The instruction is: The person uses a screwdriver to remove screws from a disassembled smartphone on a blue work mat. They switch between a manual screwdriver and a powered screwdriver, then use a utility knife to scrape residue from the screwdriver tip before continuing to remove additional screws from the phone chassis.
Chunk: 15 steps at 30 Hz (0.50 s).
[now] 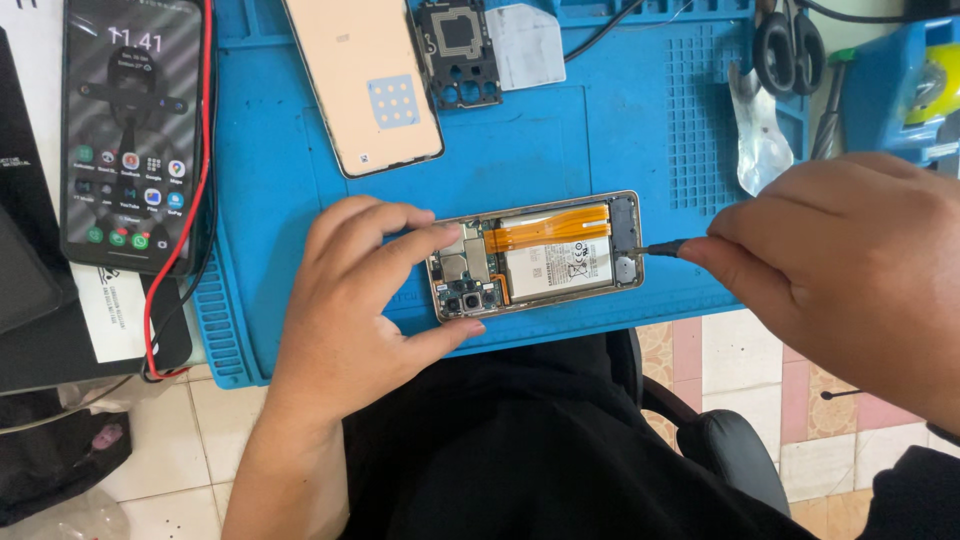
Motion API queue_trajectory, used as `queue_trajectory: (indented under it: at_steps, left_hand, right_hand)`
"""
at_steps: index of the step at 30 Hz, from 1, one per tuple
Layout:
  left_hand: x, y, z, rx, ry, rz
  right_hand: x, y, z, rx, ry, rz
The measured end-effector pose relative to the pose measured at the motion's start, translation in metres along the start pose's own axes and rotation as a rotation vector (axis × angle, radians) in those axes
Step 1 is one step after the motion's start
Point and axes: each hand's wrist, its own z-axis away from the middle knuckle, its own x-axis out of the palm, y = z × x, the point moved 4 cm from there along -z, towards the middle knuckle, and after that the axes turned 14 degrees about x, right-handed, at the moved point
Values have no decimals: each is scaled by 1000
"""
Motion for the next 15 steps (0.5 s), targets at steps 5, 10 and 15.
queue_trajectory:
  at_steps: [5,10,15]
  left_hand:
    - [0,-1,0,6,4,6]
    - [0,0,0,5,2,1]
    - [0,0,-1,4,-3,-4]
  right_hand:
    - [-1,0,0,9,17,0]
    - [-2,0,0,10,17,2]
    - [-2,-1,0,8,47,-21]
